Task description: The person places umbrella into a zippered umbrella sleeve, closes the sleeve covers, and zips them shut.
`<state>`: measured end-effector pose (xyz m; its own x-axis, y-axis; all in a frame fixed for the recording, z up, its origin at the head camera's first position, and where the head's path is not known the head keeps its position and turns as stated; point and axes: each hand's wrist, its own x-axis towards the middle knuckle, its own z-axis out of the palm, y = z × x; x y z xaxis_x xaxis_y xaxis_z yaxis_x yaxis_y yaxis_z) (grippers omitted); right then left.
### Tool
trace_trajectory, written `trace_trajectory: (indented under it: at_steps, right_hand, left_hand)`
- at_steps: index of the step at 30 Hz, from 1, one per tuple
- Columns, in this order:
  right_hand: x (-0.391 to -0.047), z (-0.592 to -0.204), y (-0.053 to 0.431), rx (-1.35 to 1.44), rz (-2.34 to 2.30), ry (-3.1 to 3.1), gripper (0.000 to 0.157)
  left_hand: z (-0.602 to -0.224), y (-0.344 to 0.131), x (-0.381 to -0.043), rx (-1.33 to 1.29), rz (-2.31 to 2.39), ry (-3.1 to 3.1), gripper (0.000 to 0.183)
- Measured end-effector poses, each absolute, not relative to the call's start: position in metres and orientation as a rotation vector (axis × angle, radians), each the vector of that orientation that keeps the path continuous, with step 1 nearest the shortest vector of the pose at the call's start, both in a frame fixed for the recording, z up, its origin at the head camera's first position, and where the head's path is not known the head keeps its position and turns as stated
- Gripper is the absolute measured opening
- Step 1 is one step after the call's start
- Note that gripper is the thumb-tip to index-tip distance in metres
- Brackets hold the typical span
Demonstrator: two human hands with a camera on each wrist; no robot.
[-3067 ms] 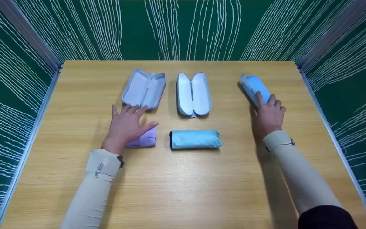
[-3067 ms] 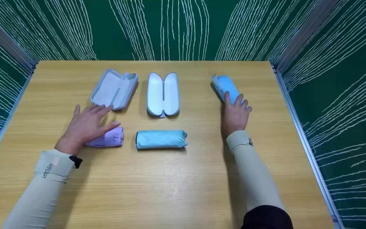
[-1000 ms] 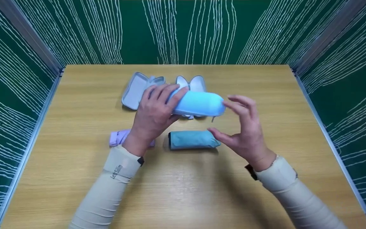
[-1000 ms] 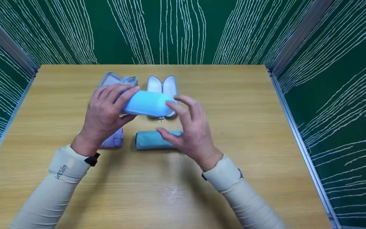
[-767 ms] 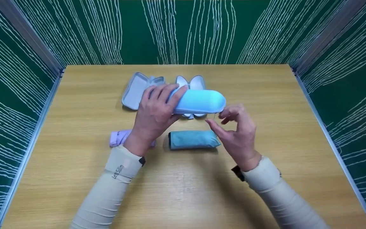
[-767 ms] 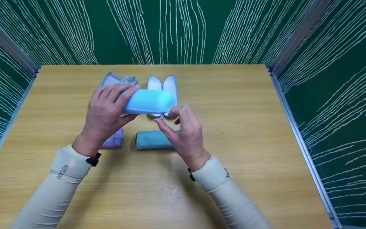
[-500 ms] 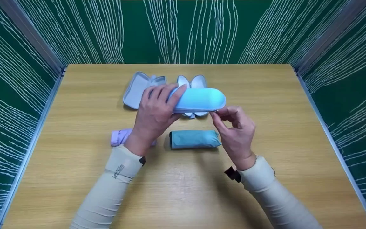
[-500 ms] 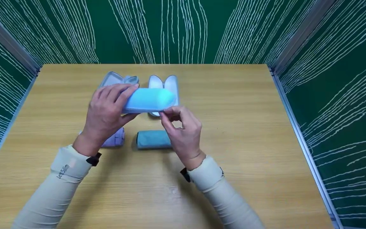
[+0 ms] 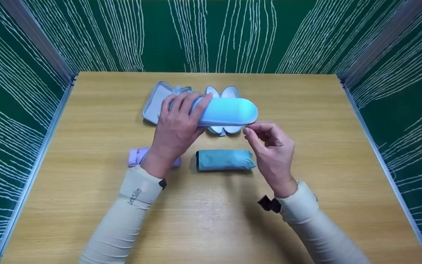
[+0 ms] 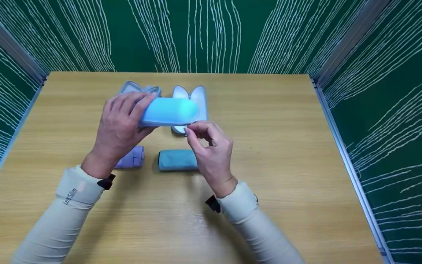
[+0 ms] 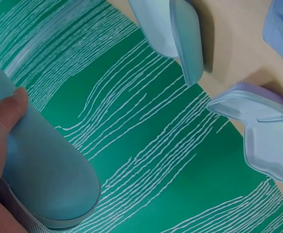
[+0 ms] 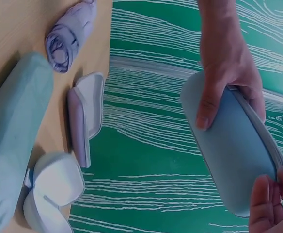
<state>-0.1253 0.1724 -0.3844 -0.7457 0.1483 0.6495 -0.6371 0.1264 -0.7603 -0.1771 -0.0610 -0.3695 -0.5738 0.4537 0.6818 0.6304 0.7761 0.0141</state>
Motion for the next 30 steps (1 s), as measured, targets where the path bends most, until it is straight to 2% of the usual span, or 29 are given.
trace_trajectory:
  at_steps: [10,14,26,30]
  right_hand:
    - [-0.124,-0.374,0.178,0.546,1.717,-1.809,0.005]
    - [-0.126,-0.368,0.185,0.529,1.865,-1.748,0.008]
    - [-0.132,-0.358,0.207,0.462,2.264,-1.759,0.015]
    - [-0.135,-0.360,0.211,0.472,2.340,-1.766,0.013]
  left_hand:
    - [-0.370,-0.057,-0.177,-0.840,-0.339,-2.264,0.076]
    - [-0.368,-0.059,-0.177,-0.856,-0.332,-2.261,0.080]
    - [-0.369,-0.070,-0.178,-0.964,-0.357,-2.231,0.075]
    - [-0.370,-0.072,-0.177,-1.002,-0.403,-2.225,0.073]
